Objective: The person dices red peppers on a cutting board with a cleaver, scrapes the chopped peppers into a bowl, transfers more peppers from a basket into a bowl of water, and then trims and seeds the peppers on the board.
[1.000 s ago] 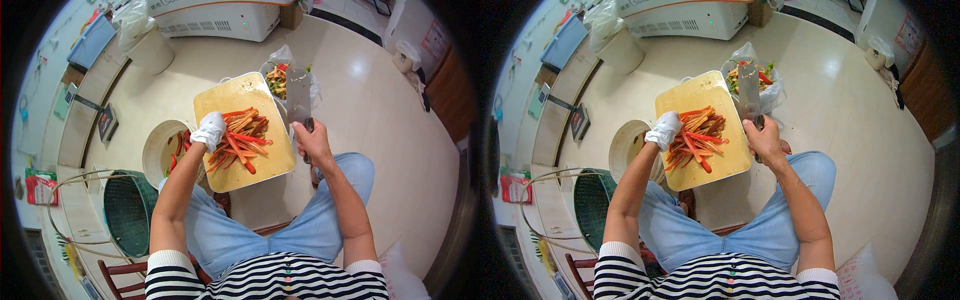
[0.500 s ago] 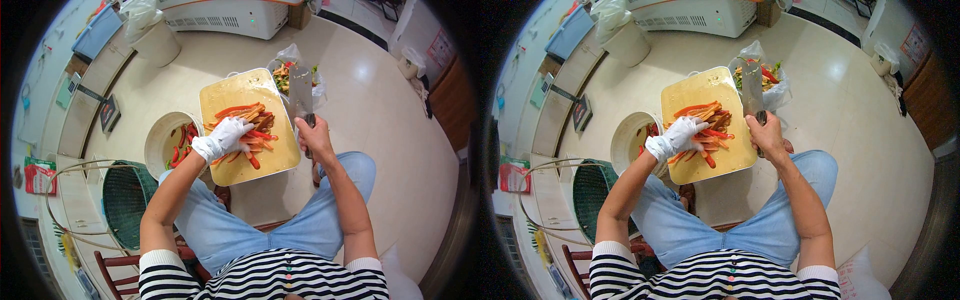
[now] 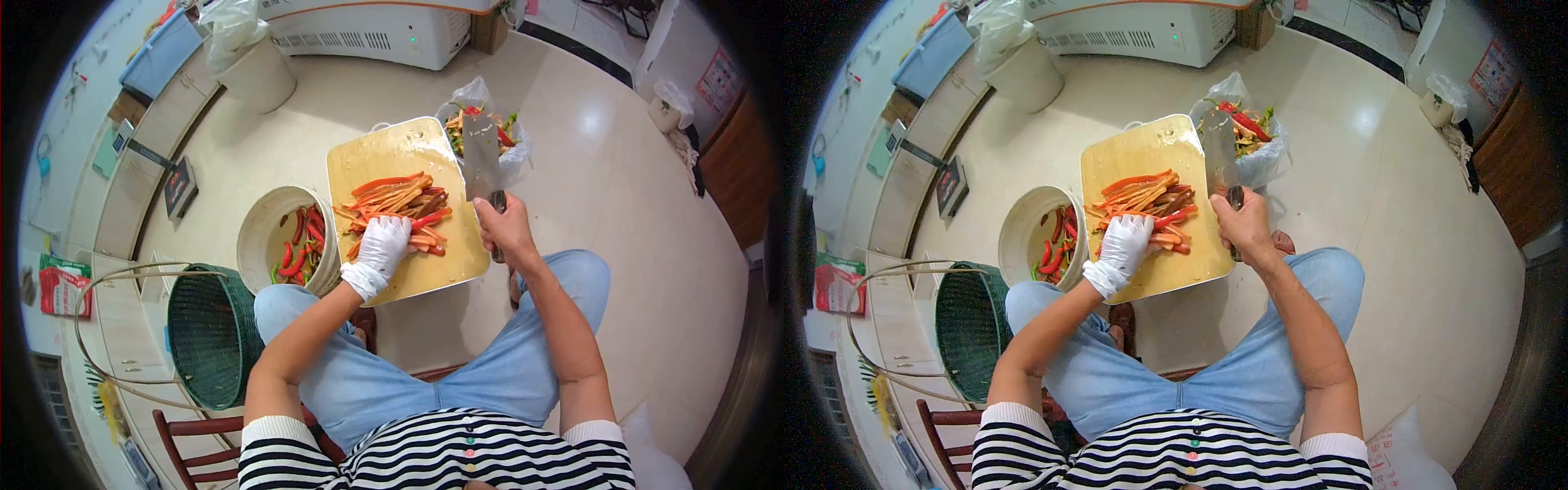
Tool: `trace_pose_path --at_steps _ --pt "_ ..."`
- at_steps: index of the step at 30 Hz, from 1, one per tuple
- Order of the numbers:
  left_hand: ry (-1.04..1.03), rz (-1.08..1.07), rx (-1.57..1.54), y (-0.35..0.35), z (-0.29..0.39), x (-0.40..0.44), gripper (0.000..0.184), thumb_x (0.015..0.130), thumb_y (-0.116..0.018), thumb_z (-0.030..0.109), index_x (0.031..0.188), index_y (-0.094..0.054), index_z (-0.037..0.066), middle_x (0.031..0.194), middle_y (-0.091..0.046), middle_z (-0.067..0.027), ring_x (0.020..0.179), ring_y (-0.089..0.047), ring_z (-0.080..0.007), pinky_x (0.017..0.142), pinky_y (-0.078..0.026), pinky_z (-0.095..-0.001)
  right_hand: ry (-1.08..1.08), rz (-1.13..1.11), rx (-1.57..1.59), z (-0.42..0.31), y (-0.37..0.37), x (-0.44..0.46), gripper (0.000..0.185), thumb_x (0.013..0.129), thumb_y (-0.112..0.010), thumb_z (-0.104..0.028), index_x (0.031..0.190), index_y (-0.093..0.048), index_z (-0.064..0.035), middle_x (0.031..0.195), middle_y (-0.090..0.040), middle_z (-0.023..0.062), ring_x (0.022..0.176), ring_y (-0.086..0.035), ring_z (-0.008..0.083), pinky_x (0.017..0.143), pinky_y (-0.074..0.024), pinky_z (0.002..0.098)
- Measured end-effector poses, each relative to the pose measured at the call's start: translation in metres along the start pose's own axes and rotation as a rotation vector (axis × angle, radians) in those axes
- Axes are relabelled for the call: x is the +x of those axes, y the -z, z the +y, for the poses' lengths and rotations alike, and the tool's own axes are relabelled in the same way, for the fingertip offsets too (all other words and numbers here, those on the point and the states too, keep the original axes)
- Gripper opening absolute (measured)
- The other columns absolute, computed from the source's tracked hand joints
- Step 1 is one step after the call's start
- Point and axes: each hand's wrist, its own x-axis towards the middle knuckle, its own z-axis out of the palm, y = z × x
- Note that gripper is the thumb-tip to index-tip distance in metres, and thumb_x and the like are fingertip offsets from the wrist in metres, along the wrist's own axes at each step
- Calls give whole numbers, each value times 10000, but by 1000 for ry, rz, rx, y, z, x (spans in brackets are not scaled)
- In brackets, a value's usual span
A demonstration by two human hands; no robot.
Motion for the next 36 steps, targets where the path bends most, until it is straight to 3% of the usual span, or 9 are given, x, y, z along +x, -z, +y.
trace_pose_path --at_steps 4,5,6,8,9,13,20,28,36 --pt "217 -48 -104 16 5 15 609 580 -770 411 988 -504 46 937 -525 -114 860 -512 -263 714 -389 -374 15 -17 -115 8 2 4 182 843 -588 -162 845 -522 7 545 -492 10 362 -445 94 320 -361 259" --pt "261 -123 -183 17 4 18 957 493 -816 465 1222 -415 -9 1175 -473 -185 1105 -451 -315 895 -360 -420 18 -56 -222 12 4 5 196 840 -585 -172 843 -518 12 547 -498 19 365 -453 105 329 -374 269" --pt "260 -121 -184 18 2 21 957 493 -816 465 1222 -415 -9 1175 -473 -185 1105 -451 -315 895 -360 -420 20 -94 -328 13 5 5 210 837 -582 -181 841 -515 18 550 -505 29 367 -461 116 338 -387 279" --pt "227 -173 -138 21 -3 27 1284 433 -825 535 1393 -193 -37 1379 -313 -244 1311 -269 -369 1057 -218 -479 -32 -125 -338 14 5 3 220 838 -581 -186 841 -513 22 553 -511 39 372 -467 124 346 -397 287" --pt "238 -344 -244 22 -12 39 1394 412 -806 606 1421 -94 -40 1450 -193 -268 1372 -135 -394 1100 -105 -521 -85 -155 -346 14 5 3 229 839 -580 -192 841 -511 27 557 -517 49 377 -474 132 354 -408 295" --pt "250 -507 -370 8 -51 75 1363 449 -765 665 1413 -120 -50 1446 -209 -269 1374 -111 -406 1094 -117 -540 -137 -189 -244 17 4 6 225 841 -575 -183 839 -506 32 560 -517 54 398 -486 137 365 -421 305" --pt "136 -682 -491 13 -67 84 1393 428 -771 678 1406 -116 -67 1404 -290 -279 1348 -226 -379 1101 -103 -516 -221 -236 -255 16 2 4 216 841 -574 -166 789 -478 21 573 -497 61 429 -501 142 370 -436 306" --pt "41 -431 -179 18 -30 42 1378 384 -817 596 1386 -155 -80 1339 -329 -274 1301 -271 -393 1070 -176 -560 -214 -242 -294 32 -5 7 204 834 -568 -152 764 -464 9 575 -493 60 432 -504 145 354 -431 315" --pt "305 -342 -300 -1 -24 42 1268 444 -813 557 1365 -222 -83 1280 -430 -221 1236 -390 -331 1077 -183 -523 -199 -262 -324 28 -16 3 234 831 -578 -175 778 -470 26 579 -504 70 439 -509 150 351 -426 327"
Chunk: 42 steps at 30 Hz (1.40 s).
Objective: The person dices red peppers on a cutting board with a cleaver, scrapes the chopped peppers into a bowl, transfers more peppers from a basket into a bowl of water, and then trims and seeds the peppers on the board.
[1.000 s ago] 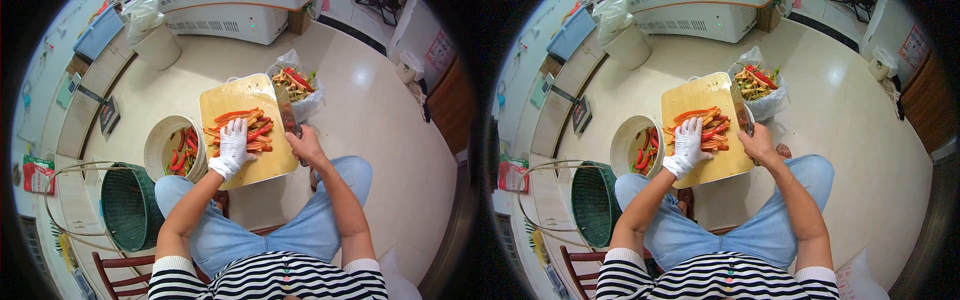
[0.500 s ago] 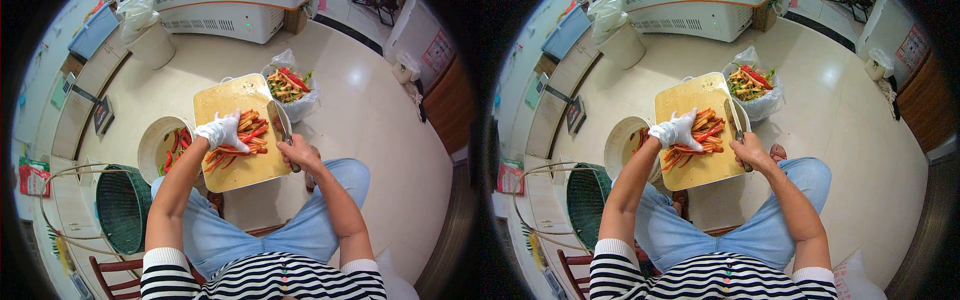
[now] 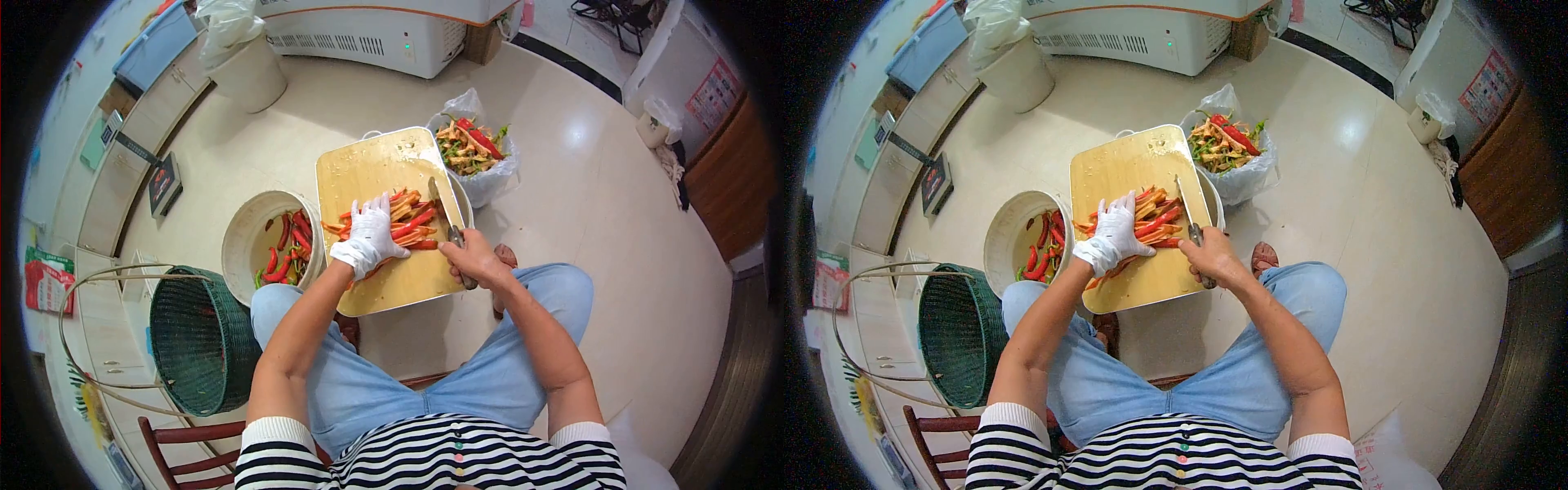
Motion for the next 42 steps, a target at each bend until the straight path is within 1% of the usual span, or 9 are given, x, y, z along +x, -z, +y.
trace_pose_path --at_steps 14,20,22,25,28,30,31,33,42 --pt "108 36 10 4 9 -9 1319 415 -817 569 1393 -185 -50 1168 -501 -191 1151 -464 -316 1082 -160 -528 36 -45 -133 -11 -6 -5 244 804 -564 -184 744 -470 33 544 -518 96 419 -532 176 352 -432 338" --pt "135 -57 6 1 1 3 1143 473 -805 534 1318 -311 -55 1163 -488 -195 1117 -473 -321 1026 -258 -472 39 -51 -173 -7 -1 -4 254 800 -557 -200 765 -492 43 537 -527 106 423 -543 181 368 -430 347" --pt "120 -41 -40 -2 -1 4 1048 502 -800 517 1270 -365 -46 1136 -487 -181 1082 -471 -316 982 -301 -440 53 -38 -183 1 2 2 257 801 -555 -201 776 -496 48 542 -531 108 426 -543 180 371 -425 345" --pt "121 77 -21 -10 2 -3 1060 507 -798 528 1283 -355 -41 1147 -477 -174 1104 -443 -316 995 -288 -445 123 -64 -240 1 5 1 257 809 -548 -205 804 -504 48 539 -524 99 431 -544 168 377 -426 343" --pt "161 92 -3 -11 7 -6 1062 512 -794 553 1289 -350 -19 1184 -452 -155 1149 -404 -302 1026 -267 -454 -3 -58 -277 -16 6 -8 263 822 -533 -198 839 -501 63 576 -560 151 494 -586 250 469 -471 387" --pt "175 61 -14 -12 7 -4 1079 524 -789 558 1309 -324 -18 1205 -439 -153 1151 -404 -296 1033 -257 -464 142 109 -507 -26 3 -14 295 852 -513 -192 929 -479 90 674 -593 254 642 -618 393 611 -489 453" --pt "181 44 -24 -13 7 -3 1067 534 -787 552 1314 -324 -9 1209 -439 -150 1154 -403 -295 1035 -253 -470 141 115 -511 -26 1 -14 295 852 -513 -192 929 -479 90 674 -593 254 642 -618 393 611 -489 453" --pt "178 34 -35 -13 6 -1 1055 544 -785 546 1318 -323 -1 1214 -439 -146 1157 -402 -295 1038 -248 -476 289 248 -583 -25 -5 -12 323 878 -501 -198 972 -437 104 785 -580 342 795 -578 489 711 -458 508" --pt "176 26 -72 -11 5 0 1027 561 -776 544 1340 -327 50 1200 -449 -132 1140 -415 -282 1020 -258 -516 285 56 -909 -58 1 1 290 895 -491 -197 921 -435 86 816 -579 340 814 -568 494 725 -457 519"
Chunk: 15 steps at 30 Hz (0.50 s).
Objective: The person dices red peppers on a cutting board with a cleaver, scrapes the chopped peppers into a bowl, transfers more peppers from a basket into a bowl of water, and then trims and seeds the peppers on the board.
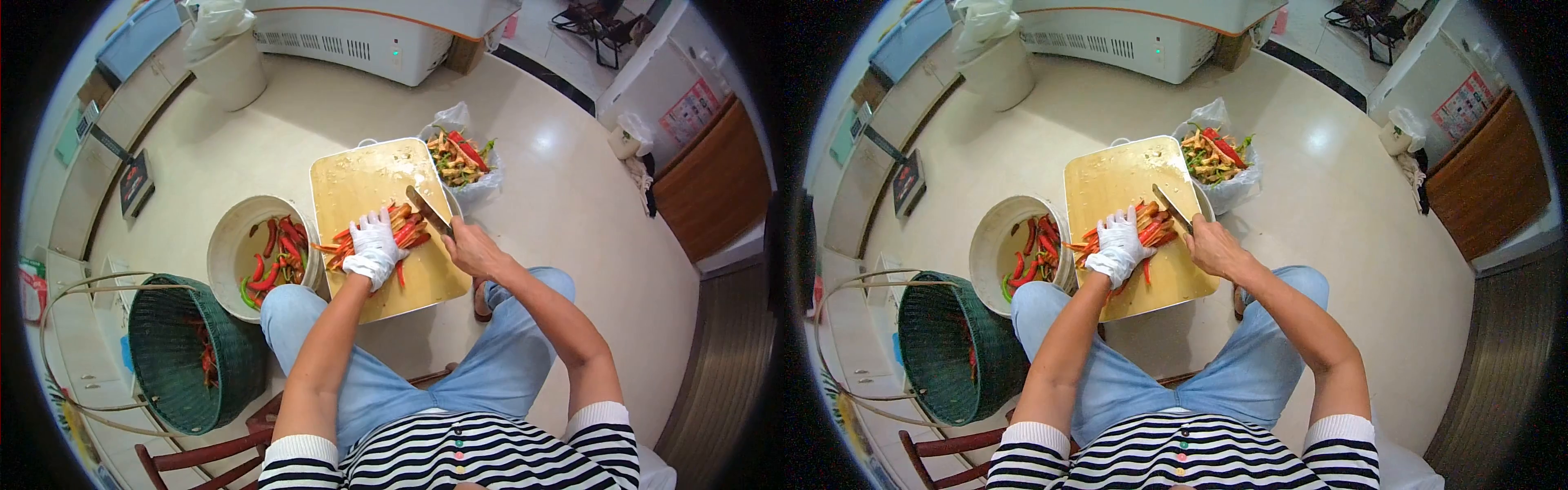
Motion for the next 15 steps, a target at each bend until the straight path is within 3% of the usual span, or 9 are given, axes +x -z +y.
trace_pose_path --at_steps 7,12,15 --pt "10 -63 40 3 3 2 1036 576 -765 549 1362 -313 47 1205 -448 -144 1143 -412 -292 1002 -265 -498 -25 -86 -12 8 -6 20 289 898 -501 -190 938 -434 89 817 -571 332 816 -558 488 716 -437 506" --pt "-2 -13 51 -2 1 3 1013 562 -779 542 1326 -331 50 1170 -465 -137 1109 -439 -282 991 -285 -520 -127 -28 35 11 -29 10 295 883 -520 -185 946 -455 96 873 -578 346 864 -572 487 745 -469 493" --pt "1 -47 49 -1 3 2 1005 568 -777 541 1325 -333 54 1186 -460 -139 1127 -433 -289 998 -282 -524 -71 -49 41 13 -16 16 296 878 -529 -176 958 -462 101 865 -579 347 847 -575 492 738 -471 496"
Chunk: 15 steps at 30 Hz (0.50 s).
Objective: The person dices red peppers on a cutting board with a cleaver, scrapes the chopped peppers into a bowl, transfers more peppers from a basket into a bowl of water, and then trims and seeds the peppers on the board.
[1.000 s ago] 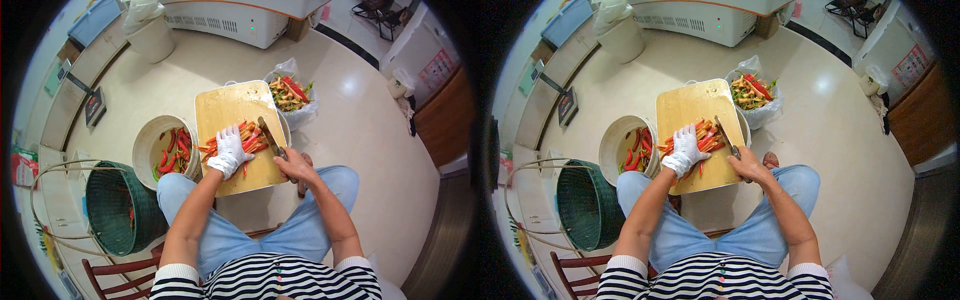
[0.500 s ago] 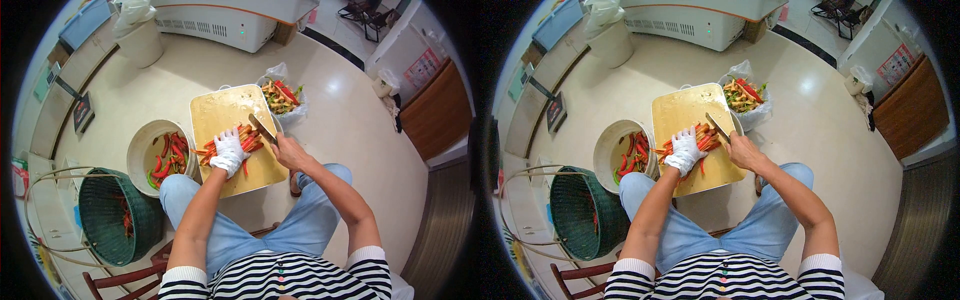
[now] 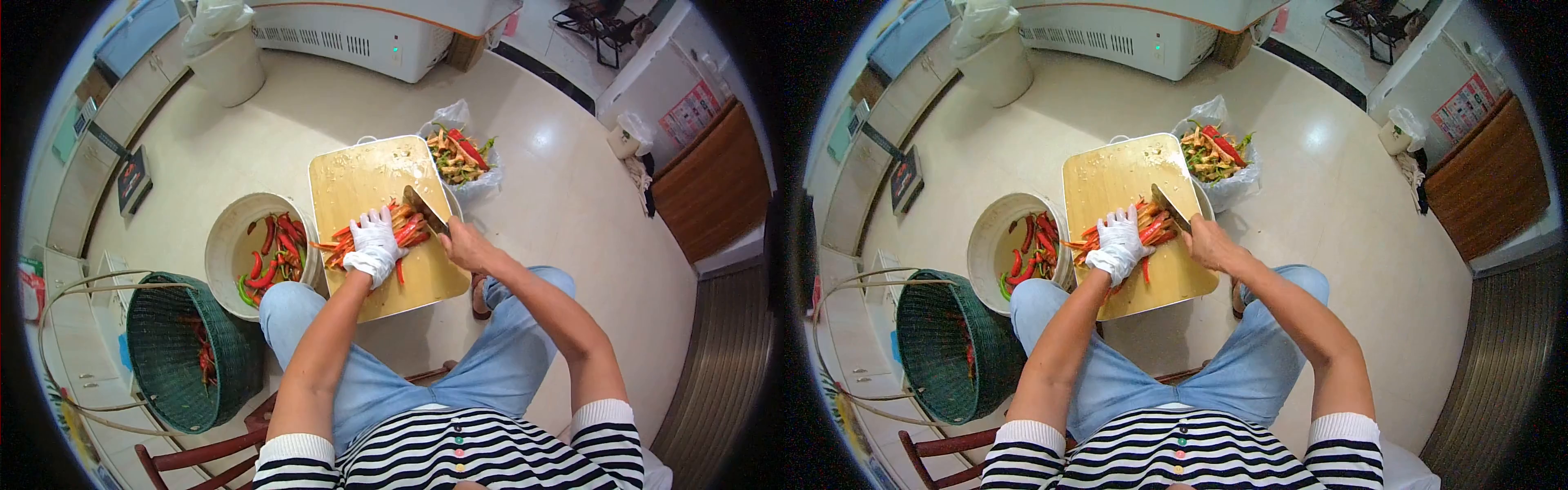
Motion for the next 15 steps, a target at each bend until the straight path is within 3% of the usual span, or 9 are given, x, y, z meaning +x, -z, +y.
trace_pose_path --at_steps 6,13,15 --pt "10 -35 -12 -2 -1 1 1040 575 -779 532 1364 -297 55 1235 -439 -140 1178 -409 -302 1019 -264 -538 74 -8 -62 -18 27 1 314 882 -518 -186 948 -481 118 882 -583 341 850 -591 469 741 -475 491" --pt "19 -52 -31 -5 -1 2 1061 572 -782 523 1372 -277 42 1244 -430 -153 1186 -391 -314 1023 -245 -533 11 -52 -67 -6 1 -1 298 884 -530 -195 943 -473 92 826 -573 340 817 -573 480 702 -458 498" --pt "23 -42 -25 -3 -1 5 1060 574 -782 521 1372 -276 41 1245 -429 -153 1190 -389 -316 1025 -242 -534 58 92 -28 8 -21 3 286 881 -532 -189 933 -462 83 809 -571 340 803 -564 494 695 -454 508"
